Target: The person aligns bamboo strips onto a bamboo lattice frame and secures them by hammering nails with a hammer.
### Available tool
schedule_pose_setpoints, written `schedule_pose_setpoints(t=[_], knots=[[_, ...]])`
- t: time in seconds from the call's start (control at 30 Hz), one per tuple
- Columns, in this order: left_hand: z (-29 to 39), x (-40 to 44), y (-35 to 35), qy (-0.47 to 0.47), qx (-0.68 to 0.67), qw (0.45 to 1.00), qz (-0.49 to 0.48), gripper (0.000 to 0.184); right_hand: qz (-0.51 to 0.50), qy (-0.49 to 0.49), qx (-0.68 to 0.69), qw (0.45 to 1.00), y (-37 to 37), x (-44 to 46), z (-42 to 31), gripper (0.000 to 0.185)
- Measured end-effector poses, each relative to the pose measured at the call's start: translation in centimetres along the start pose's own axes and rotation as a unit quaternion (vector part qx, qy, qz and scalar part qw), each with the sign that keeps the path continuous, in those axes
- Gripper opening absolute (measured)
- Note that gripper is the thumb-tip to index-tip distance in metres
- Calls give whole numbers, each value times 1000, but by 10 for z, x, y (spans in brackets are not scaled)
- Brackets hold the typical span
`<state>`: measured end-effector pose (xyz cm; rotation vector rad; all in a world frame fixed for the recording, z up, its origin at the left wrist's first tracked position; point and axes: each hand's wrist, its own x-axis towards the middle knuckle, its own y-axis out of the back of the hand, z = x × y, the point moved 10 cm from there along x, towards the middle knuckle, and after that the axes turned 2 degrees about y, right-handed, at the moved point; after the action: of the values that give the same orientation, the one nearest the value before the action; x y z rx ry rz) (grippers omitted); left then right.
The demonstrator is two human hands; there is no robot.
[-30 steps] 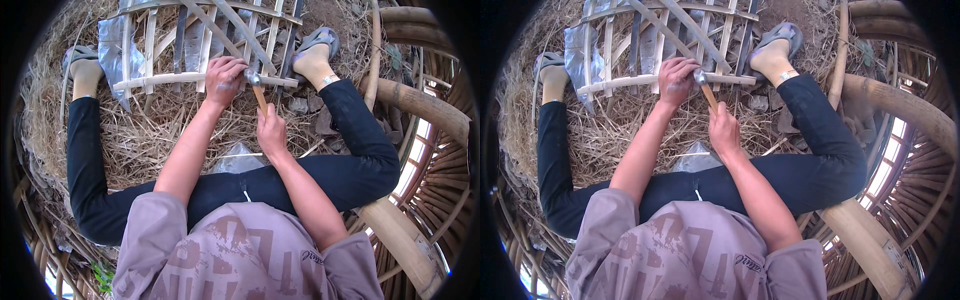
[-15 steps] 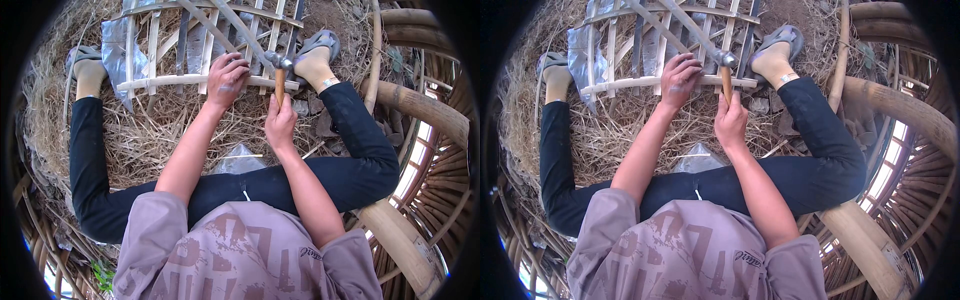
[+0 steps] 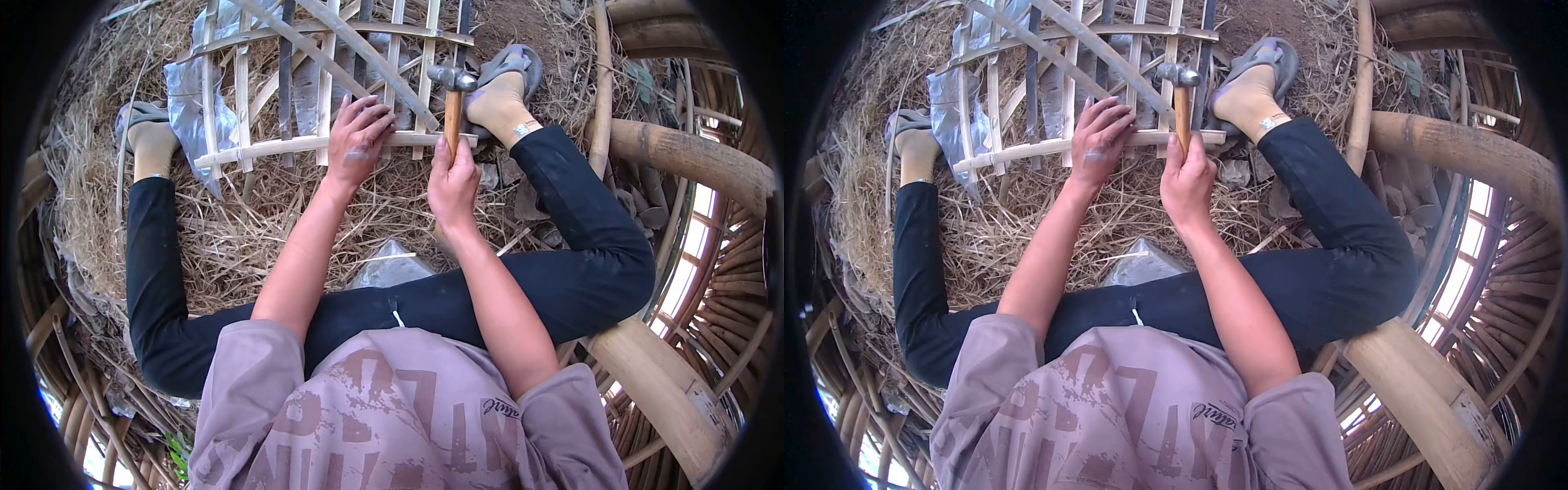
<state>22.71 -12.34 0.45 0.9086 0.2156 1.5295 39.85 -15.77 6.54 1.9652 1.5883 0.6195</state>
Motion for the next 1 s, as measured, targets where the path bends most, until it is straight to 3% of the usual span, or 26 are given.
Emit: schedule_pose_setpoints(t=[0.13, 0.27, 0.3, 0.43, 0.57, 0.87, 1.0], knots=[[0, 1, -1, 19, 2, 1000, -24, 22, 37, 36, -26, 998, 10, 27, -13, 27], [0, 2, 0, 24, -5, 999, -25, 21, 52, 10, -36, 998, 3, 67, -2, 41], [0, 2, 0, 25, -6, 999, -23, 21, 10, -33, -86, 996, -1, 78, 5, 51], [1, 2, 1, 20, -11, 999, -26, 20, 12, -35, -142, 989, -11, 99, 41, 51], [0, 3, 3, 18, -3, 1000, -15, 16, 14, -47, -93, 994, -18, 95, 68, 46], [0, 4, -1, 23, 6, 1000, -16, 13, 87, -38, -93, 991, -20, 86, 80, 46], [-1, 5, -2, 28, -5, 999, -19, 14, 40, -71, -98, 992, -21, 85, 70, 53]])
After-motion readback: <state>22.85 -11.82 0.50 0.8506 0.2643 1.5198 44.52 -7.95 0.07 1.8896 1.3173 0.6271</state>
